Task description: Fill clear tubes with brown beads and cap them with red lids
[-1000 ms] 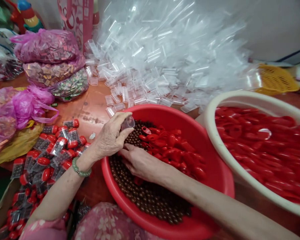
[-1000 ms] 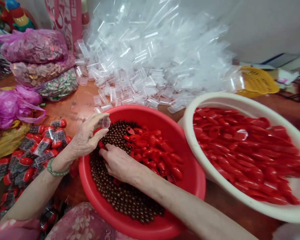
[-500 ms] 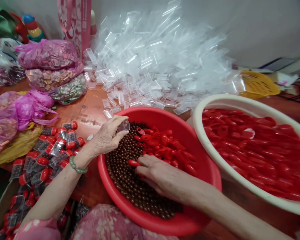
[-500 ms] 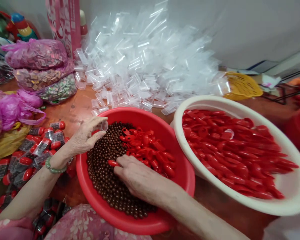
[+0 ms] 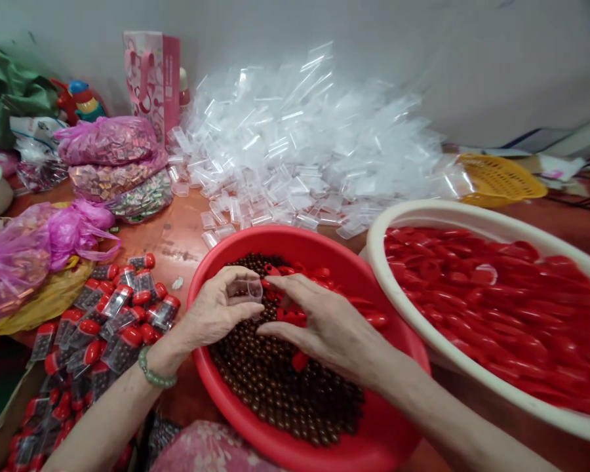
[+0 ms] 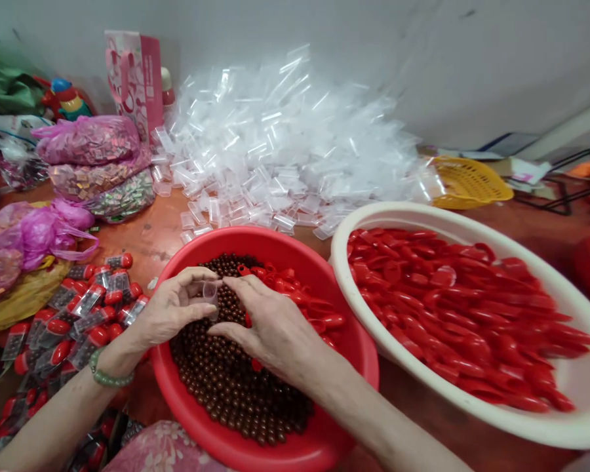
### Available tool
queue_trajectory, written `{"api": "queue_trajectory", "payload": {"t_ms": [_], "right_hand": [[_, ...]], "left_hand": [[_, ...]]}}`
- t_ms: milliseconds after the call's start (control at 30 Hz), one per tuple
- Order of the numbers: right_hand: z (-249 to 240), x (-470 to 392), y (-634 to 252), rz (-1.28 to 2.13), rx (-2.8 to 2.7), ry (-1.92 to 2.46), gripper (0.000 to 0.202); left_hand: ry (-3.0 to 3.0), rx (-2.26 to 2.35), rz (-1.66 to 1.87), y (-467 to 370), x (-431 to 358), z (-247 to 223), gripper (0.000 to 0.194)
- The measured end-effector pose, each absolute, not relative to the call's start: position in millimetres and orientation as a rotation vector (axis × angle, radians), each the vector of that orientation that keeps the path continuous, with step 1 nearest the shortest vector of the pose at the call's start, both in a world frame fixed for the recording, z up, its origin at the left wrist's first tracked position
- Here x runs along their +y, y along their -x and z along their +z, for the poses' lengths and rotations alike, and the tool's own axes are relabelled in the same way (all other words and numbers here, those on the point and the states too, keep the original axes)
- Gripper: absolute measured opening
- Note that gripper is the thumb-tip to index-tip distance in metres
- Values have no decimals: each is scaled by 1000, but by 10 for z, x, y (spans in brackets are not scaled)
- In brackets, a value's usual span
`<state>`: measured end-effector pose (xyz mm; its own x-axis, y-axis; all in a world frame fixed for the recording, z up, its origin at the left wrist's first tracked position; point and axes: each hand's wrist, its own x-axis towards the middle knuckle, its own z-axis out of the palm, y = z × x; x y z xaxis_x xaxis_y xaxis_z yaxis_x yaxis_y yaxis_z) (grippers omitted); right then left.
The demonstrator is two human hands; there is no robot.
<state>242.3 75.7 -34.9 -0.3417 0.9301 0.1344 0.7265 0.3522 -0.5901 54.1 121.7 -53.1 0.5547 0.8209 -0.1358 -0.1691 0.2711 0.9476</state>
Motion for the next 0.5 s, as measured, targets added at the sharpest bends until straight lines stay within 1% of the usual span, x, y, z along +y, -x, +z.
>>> {"api": "queue_trajectory", "payload": {"t_ms": [100, 167, 233, 267, 333, 400, 500], "right_hand": [[-389, 865, -2220, 907, -1990, 1357, 27], [-422, 947, -2184, 1068, -1911, 1339, 27], [-430, 1052, -2205, 1087, -2026, 1403, 27], [-423, 1118, -2227, 991, -2172, 1490, 25], [-403, 1274, -2273, 640, -2474, 1711, 24], [-402, 1440, -2297, 333, -2613, 1874, 21], [-474, 1632, -2263, 167, -2715, 1966, 23]], "left_hand": [[-1029, 745, 800, -536, 1185, -528, 39], [-1027, 772, 786, -508, 1173, -547, 40], [-1049, 833, 805, -476, 1153, -574, 46], [-1068, 879, 840, -463, 1139, -588, 50], [-1107, 973, 938, -444, 1108, -611, 52], [-1137, 1021, 1010, -435, 1083, -628, 46], [-1150, 1017, 1049, -428, 1065, -650, 37]]}}
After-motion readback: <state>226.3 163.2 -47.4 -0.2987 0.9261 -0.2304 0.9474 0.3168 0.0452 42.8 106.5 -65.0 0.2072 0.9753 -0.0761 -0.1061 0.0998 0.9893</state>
